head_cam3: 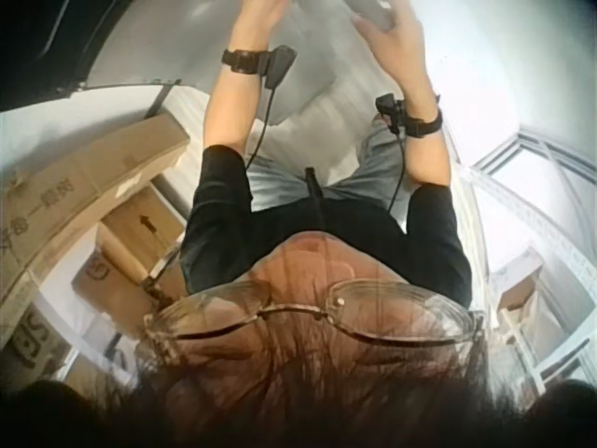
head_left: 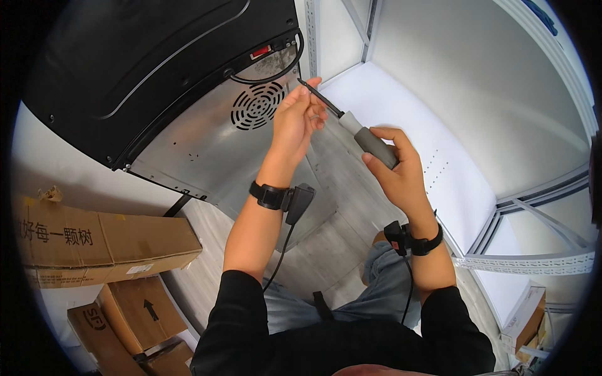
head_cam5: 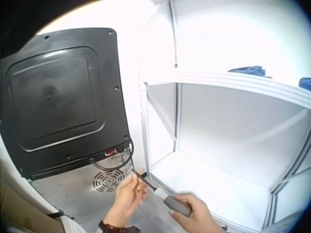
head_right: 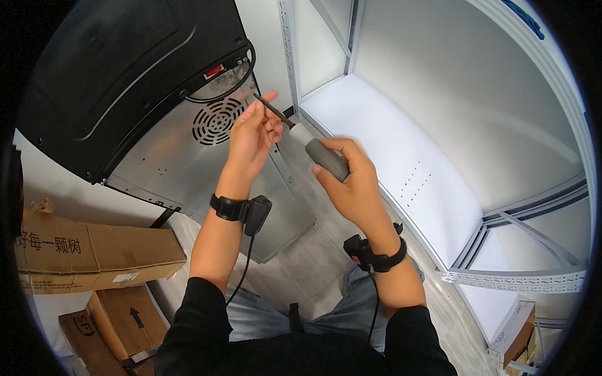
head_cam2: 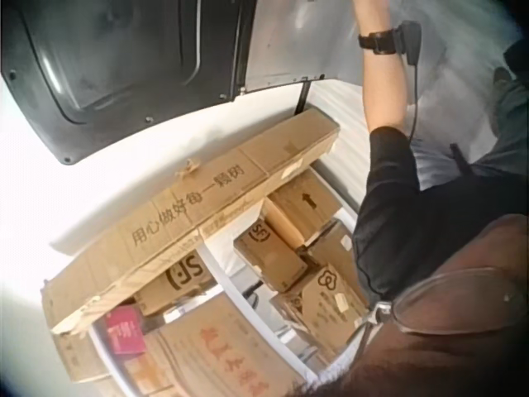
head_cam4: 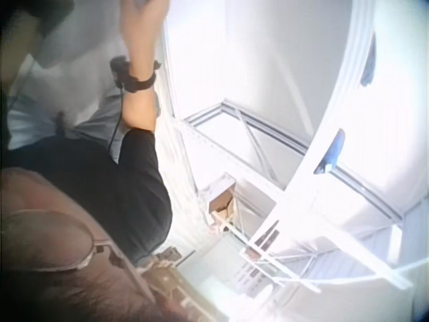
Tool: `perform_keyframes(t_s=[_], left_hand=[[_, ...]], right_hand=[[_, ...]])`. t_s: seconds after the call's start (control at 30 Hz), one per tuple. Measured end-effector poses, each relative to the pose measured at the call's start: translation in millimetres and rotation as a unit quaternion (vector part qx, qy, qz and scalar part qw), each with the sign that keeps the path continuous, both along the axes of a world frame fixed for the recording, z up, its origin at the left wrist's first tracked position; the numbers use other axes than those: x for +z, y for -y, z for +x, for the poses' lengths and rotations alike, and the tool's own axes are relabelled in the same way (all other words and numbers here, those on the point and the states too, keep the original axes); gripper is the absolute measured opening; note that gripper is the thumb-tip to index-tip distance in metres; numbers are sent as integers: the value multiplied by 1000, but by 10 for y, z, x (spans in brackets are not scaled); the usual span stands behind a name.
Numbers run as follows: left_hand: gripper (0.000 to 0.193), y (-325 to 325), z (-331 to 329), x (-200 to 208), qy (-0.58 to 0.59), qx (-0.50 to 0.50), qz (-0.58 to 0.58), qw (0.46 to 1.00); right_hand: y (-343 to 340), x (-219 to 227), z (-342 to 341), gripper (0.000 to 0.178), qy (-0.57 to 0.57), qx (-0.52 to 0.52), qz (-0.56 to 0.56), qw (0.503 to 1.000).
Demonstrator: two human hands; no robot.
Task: The person wipes the interior of an open electronic device with a blue cloth, then uses a screwdriver to fasten screws into the device's casing and a metal backplate. The person secures the backplate to the device and tightens multiple screws.
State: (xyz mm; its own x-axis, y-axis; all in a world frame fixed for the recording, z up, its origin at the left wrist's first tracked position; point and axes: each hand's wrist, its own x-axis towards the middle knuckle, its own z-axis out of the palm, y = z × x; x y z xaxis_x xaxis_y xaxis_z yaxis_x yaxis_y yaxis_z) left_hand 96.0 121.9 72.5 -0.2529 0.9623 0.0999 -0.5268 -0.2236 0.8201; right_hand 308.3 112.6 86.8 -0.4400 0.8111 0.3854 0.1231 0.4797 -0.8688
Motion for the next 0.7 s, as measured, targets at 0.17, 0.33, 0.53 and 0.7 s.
perform_keyframes(t_s=[0.17, 0.33, 0.53, 0.7], left_hand=[[35, -62, -52, 33, -26, 26, 30, 999], [35, -104, -72, 21, -31, 32, 23, 999], [35, -127, -80, -3, -40, 38, 31, 998], [37, -123, -82, 31, -55, 49, 19, 997]], right_hand=[[21, -13, -82, 35, -27, -59, 102, 993], [58, -23, -118, 36, -18, -74, 142, 987], [41, -97, -138, 35, -26, -80, 143, 986], [52, -115, -168, 35, -30, -92, 141, 985]])
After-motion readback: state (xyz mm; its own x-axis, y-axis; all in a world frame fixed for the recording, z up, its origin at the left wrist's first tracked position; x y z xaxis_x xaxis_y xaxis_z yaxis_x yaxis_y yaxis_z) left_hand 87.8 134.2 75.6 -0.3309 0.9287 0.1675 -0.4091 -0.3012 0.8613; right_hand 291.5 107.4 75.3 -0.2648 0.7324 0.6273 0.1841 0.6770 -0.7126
